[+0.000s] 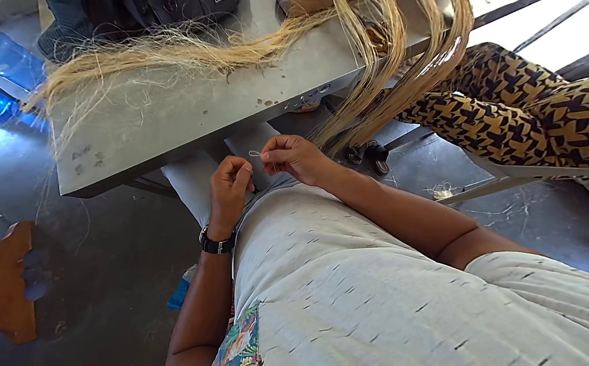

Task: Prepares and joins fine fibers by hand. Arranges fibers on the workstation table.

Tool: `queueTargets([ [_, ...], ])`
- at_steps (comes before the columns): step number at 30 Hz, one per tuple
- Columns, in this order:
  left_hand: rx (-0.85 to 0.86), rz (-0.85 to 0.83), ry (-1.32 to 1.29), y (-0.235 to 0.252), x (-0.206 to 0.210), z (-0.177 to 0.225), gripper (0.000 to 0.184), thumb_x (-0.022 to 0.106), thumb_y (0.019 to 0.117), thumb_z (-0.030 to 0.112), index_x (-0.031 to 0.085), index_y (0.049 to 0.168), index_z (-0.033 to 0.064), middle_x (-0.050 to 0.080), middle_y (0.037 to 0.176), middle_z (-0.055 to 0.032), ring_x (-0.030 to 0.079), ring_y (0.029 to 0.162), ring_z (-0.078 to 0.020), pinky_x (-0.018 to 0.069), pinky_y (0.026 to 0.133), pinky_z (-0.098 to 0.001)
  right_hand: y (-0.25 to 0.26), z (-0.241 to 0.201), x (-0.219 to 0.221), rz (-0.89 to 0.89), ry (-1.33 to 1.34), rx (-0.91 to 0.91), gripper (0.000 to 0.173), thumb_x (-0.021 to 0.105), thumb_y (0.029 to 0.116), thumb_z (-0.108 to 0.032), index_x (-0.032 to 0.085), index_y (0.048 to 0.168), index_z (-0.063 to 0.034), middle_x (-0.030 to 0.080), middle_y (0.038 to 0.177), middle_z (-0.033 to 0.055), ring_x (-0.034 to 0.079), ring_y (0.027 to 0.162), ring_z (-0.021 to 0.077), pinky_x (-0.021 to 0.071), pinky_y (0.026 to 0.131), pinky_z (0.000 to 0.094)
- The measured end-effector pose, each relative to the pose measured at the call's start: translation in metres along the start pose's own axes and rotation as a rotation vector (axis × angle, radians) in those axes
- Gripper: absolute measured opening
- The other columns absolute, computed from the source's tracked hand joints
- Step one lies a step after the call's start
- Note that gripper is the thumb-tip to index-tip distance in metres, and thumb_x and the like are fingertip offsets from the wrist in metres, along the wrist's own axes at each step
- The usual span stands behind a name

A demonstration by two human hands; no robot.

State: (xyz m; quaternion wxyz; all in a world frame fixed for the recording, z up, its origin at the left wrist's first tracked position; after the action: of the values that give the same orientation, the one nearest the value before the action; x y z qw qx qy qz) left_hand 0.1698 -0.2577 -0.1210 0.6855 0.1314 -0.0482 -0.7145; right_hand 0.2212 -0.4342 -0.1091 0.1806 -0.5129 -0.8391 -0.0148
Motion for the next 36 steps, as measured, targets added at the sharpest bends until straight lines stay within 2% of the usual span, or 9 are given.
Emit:
queueTargets([
  [3, -0.058, 0.001, 0.058, 0.002, -0.011, -0.011, 0.016, 0.054, 0.1063, 0.017, 0.064, 0.106, 0.0051, 0.066, 0.082, -0.0048, 0.063, 0.06, -0.0132, 0.0565, 0.056, -0.0272, 0.004, -0.011, -0.013, 0.032, 0.042, -0.012, 0.007, 0.058, 0.1017, -0.003, 0.064, 0.097, -0.0034, 0.069, 0.085, 0.0073, 0.065, 0.065, 0.0118, 0.0577, 0.062, 0.0259],
  [5, -0.108, 0.027, 0.209, 0.003, -0.024, -0.022, 0.018, 0.055, 0.1059, 0.019, 0.066, 0.107, 0.0047, 0.068, 0.08, -0.0042, 0.064, 0.062, -0.0123, 0.0573, 0.058, -0.029, 0.005, -0.024, -0.026, 0.079, 0.0, -0.05, 0.008, 0.058, 0.102, -0.006, 0.064, 0.096, -0.006, 0.064, 0.08, 0.0035, 0.053, 0.055, 0.007, 0.0469, 0.051, 0.0207],
  [7, -0.156, 0.054, 0.428, 0.003, -0.041, -0.031, 0.024, 0.055, 0.1057, 0.024, 0.067, 0.109, 0.0037, 0.069, 0.085, -0.0071, 0.066, 0.068, -0.0148, 0.0585, 0.065, -0.0355, 0.006, -0.045, -0.047, 0.143, -0.069, -0.105, 0.008, 0.058, 0.1016, -0.01, 0.064, 0.096, -0.0088, 0.06, 0.075, -0.0011, 0.046, 0.052, 0.0042, 0.0407, 0.047, 0.019],
  [10, -0.199, 0.111, 0.665, 0.003, -0.065, -0.04, 0.029, 0.053, 0.1056, 0.024, 0.069, 0.11, 0.0005, 0.07, 0.095, -0.0153, 0.068, 0.083, -0.0244, 0.0563, 0.078, -0.0473, 0.011, -0.093, -0.092, 0.311, -0.172, -0.178, 0.008, 0.057, 0.1024, -0.012, 0.065, 0.103, -0.0098, 0.058, 0.073, -0.005, 0.045, 0.052, 0.003, 0.0412, 0.049, 0.0192],
  [14, -0.177, 0.233, 0.698, 0.004, -0.081, -0.062, 0.03, 0.053, 0.1051, 0.025, 0.071, 0.108, 0.0009, 0.07, 0.086, -0.0132, 0.067, 0.074, -0.0216, 0.0554, 0.072, -0.0445, 0.029, -0.157, -0.163, 0.628, -0.165, -0.292, 0.008, 0.06, 0.103, -0.015, 0.064, 0.108, -0.0101, 0.06, 0.077, -0.0037, 0.05, 0.054, 0.0043, 0.0458, 0.051, 0.0205],
  [19, -0.083, 0.329, 0.709, 0.0, -0.075, -0.068, 0.03, 0.054, 0.104, 0.027, 0.072, 0.105, 0.0025, 0.069, 0.082, -0.0095, 0.064, 0.07, -0.0176, 0.0523, 0.067, -0.0396, 0.074, -0.211, -0.229, 0.834, -0.112, -0.307, 0.011, 0.058, 0.1037, -0.019, 0.062, 0.11, -0.0111, 0.059, 0.079, -0.0025, 0.051, 0.054, 0.0059, 0.0461, 0.05, 0.0212],
  [24, -0.024, 0.368, 0.733, -0.004, -0.071, -0.071, 0.03, 0.053, 0.103, 0.026, 0.072, 0.102, 0.0026, 0.069, 0.081, -0.01, 0.064, 0.068, -0.018, 0.0527, 0.064, -0.0388, 0.13, -0.236, -0.248, 0.943, -0.176, -0.227, 0.014, 0.063, 0.1004, -0.022, 0.061, 0.112, -0.0136, 0.059, 0.079, -0.0019, 0.05, 0.053, 0.0065, 0.044, 0.047, 0.0218],
  [28, -0.028, 0.372, 0.741, -0.007, -0.07, -0.071, 0.031, 0.053, 0.1027, 0.026, 0.072, 0.102, 0.0016, 0.069, 0.082, -0.0118, 0.064, 0.069, -0.0202, 0.0527, 0.065, -0.0406, 0.174, -0.242, -0.253, 0.955, -0.214, -0.189, 0.01, 0.061, 0.1006, -0.021, 0.059, 0.106, -0.0132, 0.056, 0.074, -0.0024, 0.049, 0.051, 0.0065, 0.0422, 0.046, 0.0217],
  [36, 0.017, 0.401, 0.751, -0.013, -0.074, -0.075, 0.031, 0.052, 0.1032, 0.026, 0.072, 0.1, 0.0024, 0.067, 0.079, -0.0085, 0.061, 0.068, -0.0135, 0.0508, 0.063, -0.031, 0.215, -0.253, -0.248, 0.999, -0.253, -0.161, 0.009, 0.062, 0.0994, -0.022, 0.06, 0.104, -0.0141, 0.057, 0.074, -0.0023, 0.052, 0.053, 0.008, 0.0453, 0.048, 0.0238],
])
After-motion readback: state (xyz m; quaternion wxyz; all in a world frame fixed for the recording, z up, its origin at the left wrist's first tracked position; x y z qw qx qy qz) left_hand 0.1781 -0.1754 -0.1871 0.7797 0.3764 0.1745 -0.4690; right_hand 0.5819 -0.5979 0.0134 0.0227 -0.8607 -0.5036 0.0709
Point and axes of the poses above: each hand's wrist, its own y-axis towards the middle knuckle, its own x-axis out of the palm, z = x × y, the point moved 4 cm from there along y, towards the middle knuckle
